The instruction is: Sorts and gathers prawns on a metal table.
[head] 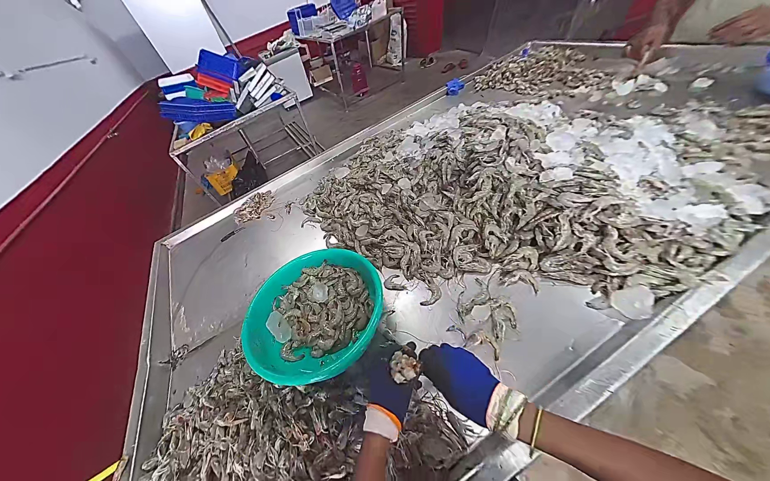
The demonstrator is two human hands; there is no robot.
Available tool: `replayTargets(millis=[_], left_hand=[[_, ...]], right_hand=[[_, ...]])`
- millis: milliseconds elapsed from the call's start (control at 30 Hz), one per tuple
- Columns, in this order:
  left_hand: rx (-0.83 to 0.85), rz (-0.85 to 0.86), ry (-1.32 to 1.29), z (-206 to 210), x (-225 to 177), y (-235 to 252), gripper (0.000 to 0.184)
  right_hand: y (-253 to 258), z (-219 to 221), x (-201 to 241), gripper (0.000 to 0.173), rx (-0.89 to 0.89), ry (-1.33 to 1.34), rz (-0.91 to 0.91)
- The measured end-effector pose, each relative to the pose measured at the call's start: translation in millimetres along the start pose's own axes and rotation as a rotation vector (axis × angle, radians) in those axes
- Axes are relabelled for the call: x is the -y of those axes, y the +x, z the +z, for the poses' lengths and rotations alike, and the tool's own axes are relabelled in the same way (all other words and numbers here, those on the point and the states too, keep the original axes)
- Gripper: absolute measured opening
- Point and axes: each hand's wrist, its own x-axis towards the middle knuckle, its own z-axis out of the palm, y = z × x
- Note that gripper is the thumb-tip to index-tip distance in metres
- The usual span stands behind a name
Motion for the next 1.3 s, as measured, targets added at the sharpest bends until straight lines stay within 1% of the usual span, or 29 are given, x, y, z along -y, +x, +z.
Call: replayTargets(millis=[100, 167, 233, 300, 333, 400, 433, 500, 567, 600, 667, 733, 767, 800, 833, 867, 900, 933, 967, 1000, 1033, 1067, 1100, 1167, 1233, 1267, 1300], left_hand=[[0.096, 0.005, 0.172, 2, -24, 4, 0.047], [0.144, -0.005, 0.255, 4, -33, 1, 0.048], [0.193, -0.01, 0.277, 5, -35, -3, 0.05], [0.219, -0.023, 0.258, 6, -34, -8, 0.052], [0.214, -0.029, 0.22, 6, -31, -10, 0.055], [0.19, -0.048, 0.106, 3, -23, -12, 0.059], [0.173, -0.052, 0.044, 1, -19, -13, 0.057], [0.164, -0.072, -0.056, -5, -15, -16, 0.048], [0.164, -0.07, -0.184, -12, -18, -13, 0.04], [0.161, -0.059, -0.238, -18, -23, -10, 0.036], [0.139, -0.032, -0.288, -42, -32, -2, 0.034], [0.021, 0.022, -0.333, -72, -46, 11, 0.028], [-0.062, 0.048, -0.31, -89, -52, 23, 0.032], [-0.134, 0.063, -0.24, -107, -60, 34, 0.04], [-0.189, 0.066, -0.161, -123, -69, 44, 0.048], [-0.214, 0.089, -0.063, -137, -75, 56, 0.052], [-0.209, 0.109, 0.068, -149, -74, 72, 0.053], [-0.177, 0.088, 0.231, -158, -69, 86, 0.058], [-0.142, 0.031, 0.393, -163, -62, 95, 0.066], [-0.14, -0.021, 0.51, -164, -57, 98, 0.076], [-0.166, -0.031, 0.567, -161, -53, 93, 0.083], [-0.2, 0.014, 0.535, -156, -51, 80, 0.085], [-0.218, 0.092, 0.437, -147, -48, 61, 0.082], [-0.183, 0.243, 0.216, -119, -29, 25, 0.065], [-0.016, 0.278, 0.11, -78, -5, 3, 0.049], [0.128, 0.225, 0.128, -57, 3, -3, 0.047], [0.256, 0.189, 0.163, -36, 7, -5, 0.049]], right_hand=[[-12, -8, 4, 0.029, -0.103, 0.002, 0.015], [-17, -4, -1, 0.029, -0.183, -0.039, -0.014], [-21, 0, -4, 0.026, -0.225, -0.106, -0.05], [-23, 1, -11, 0.018, -0.259, -0.156, -0.037], [-23, 1, -18, 0.015, -0.284, -0.141, -0.007], [-23, -2, -42, 0.017, -0.309, -0.044, 0.076], [-22, 2, -55, 0.02, -0.278, 0.018, 0.085], [-18, 29, -67, 0.026, -0.15, 0.128, 0.045], [-18, 53, -64, 0.031, -0.016, 0.085, -0.02], [-19, 59, -63, 0.03, -0.005, 0.061, -0.051], [-19, 59, -65, 0.03, -0.068, 0.122, -0.095], [-15, 44, -61, 0.029, -0.113, 0.156, -0.115], [-9, 35, -56, 0.029, -0.116, 0.146, -0.114], [0, 24, -49, 0.029, -0.103, 0.128, -0.103], [11, 14, -38, 0.03, -0.082, 0.116, -0.08], [24, 5, -24, 0.032, -0.066, 0.112, -0.048], [39, -2, -8, 0.034, -0.058, 0.116, -0.011], [55, -7, 9, 0.036, -0.053, 0.125, 0.038], [73, -9, 24, 0.036, -0.05, 0.133, 0.097], [89, -9, 36, 0.036, -0.051, 0.144, 0.162], [103, -6, 44, 0.039, -0.051, 0.154, 0.213], [111, -2, 48, 0.043, -0.051, 0.172, 0.248], [114, 4, 48, 0.045, -0.051, 0.2, 0.275], [105, 16, 38, 0.045, -0.034, 0.222, 0.314], [77, 21, 24, 0.042, 0.027, 0.153, 0.299], [61, 23, 18, 0.041, 0.073, 0.091, 0.267], [44, 22, 14, 0.041, 0.113, 0.05, 0.23]])
